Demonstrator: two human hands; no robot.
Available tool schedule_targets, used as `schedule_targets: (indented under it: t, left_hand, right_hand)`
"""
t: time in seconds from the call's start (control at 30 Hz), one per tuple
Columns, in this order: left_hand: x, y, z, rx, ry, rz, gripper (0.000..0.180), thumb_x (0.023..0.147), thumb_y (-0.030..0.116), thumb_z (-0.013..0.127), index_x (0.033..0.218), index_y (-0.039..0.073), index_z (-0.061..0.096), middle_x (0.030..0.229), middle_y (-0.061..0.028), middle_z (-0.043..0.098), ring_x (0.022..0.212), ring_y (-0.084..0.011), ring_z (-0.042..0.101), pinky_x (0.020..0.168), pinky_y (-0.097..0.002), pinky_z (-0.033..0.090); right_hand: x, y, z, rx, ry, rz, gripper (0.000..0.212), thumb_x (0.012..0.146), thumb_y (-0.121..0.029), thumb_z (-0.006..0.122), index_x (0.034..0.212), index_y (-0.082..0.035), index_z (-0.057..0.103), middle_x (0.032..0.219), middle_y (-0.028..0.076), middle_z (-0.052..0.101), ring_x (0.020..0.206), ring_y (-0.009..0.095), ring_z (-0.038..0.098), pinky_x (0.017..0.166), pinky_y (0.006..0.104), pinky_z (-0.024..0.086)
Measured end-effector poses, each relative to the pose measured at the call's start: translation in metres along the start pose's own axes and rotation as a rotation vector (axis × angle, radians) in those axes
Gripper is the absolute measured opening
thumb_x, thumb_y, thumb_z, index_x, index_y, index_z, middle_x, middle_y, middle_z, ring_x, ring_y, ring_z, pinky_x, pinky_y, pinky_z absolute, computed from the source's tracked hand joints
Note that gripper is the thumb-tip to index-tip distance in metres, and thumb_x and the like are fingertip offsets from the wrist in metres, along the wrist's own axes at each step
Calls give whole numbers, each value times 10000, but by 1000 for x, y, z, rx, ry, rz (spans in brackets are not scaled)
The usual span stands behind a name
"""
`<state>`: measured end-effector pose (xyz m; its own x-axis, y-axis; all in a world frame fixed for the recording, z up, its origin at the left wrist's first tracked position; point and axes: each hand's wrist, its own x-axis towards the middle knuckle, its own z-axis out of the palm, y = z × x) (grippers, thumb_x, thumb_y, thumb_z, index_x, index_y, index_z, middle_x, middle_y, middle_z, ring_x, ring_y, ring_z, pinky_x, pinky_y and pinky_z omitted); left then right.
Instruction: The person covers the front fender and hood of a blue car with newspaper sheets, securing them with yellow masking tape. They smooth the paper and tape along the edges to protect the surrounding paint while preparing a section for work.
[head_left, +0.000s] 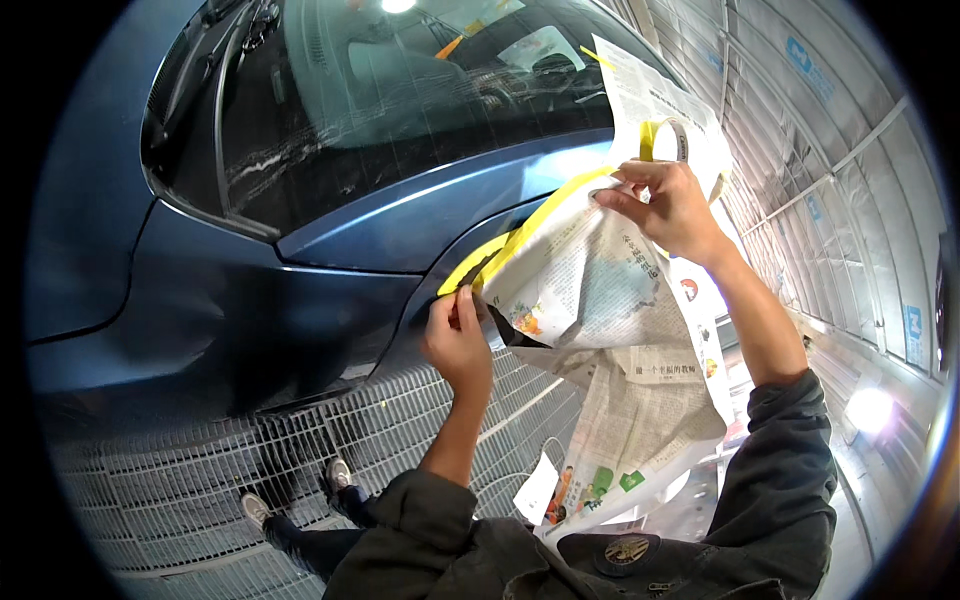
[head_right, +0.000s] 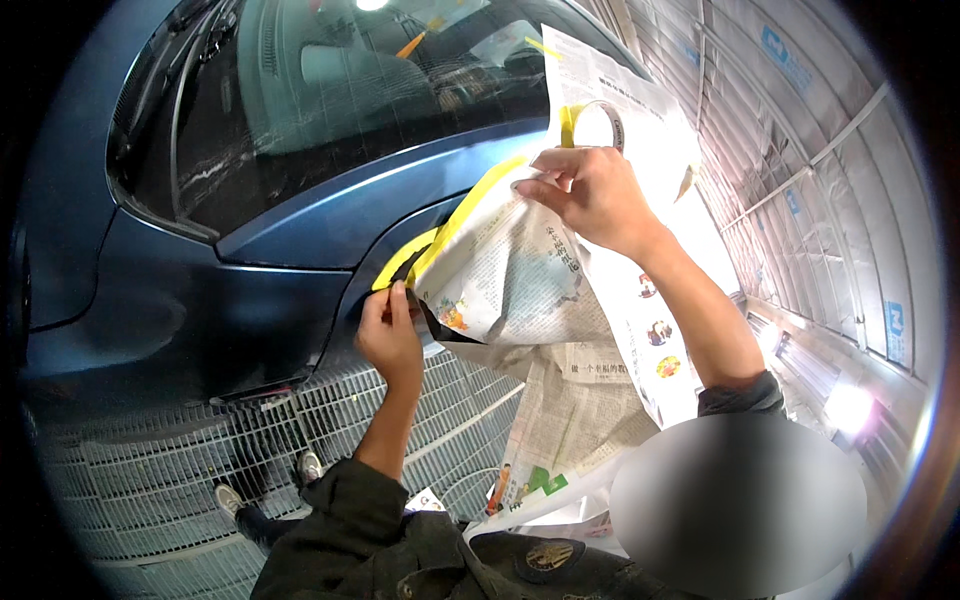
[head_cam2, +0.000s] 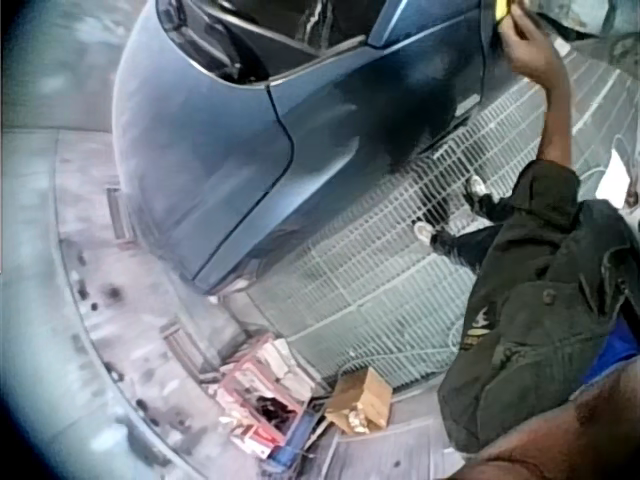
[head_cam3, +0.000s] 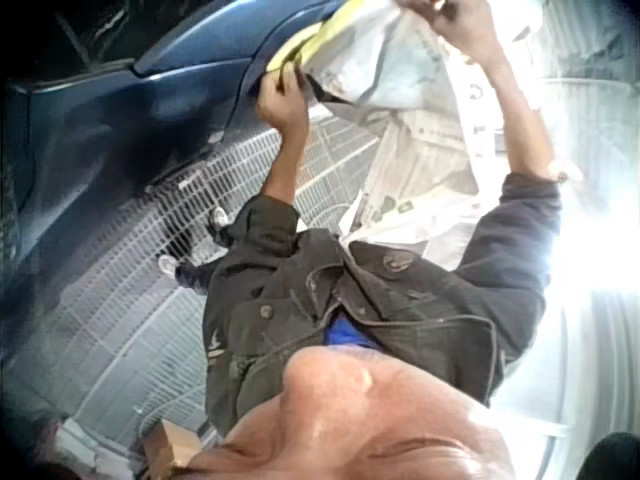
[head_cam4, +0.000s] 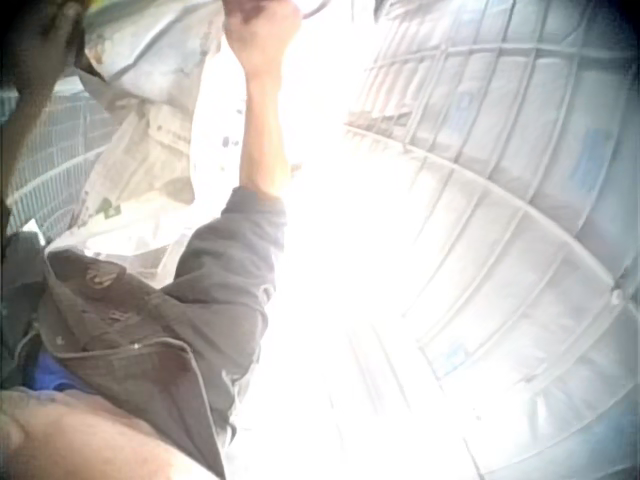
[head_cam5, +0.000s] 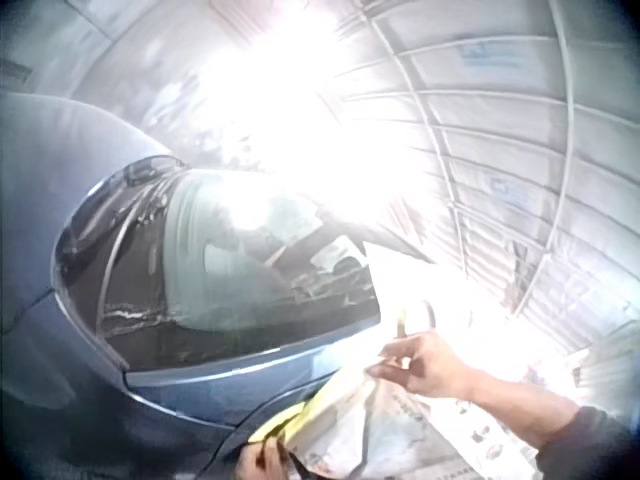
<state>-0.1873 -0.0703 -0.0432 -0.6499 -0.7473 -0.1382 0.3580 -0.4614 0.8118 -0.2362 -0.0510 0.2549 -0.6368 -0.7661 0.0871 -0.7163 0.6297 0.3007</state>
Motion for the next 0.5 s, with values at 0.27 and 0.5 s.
schedule_targets:
  t: [0.27,0.5]
  left_hand:
    - [24,31,-25,682,-415,1042,381,930,60,596,1308,98,618,1345,-19,652,1273,-259,531,1017,-427,410]
    - [47,35,-37,955,-500,1240,396,972,147,534,1363,136,597,1453,19,567,1370,-220,472,1086,-427,369]
  right_hand:
    - [-2,14,11,10,55,-30,277,884,-276,759,912,-1,737,750,131,703,663,249,683,622,366,521]
    - [0,11,10,36,89,-52,236,877,-240,766,886,-6,737,719,107,689,626,211,654,596,334,506]
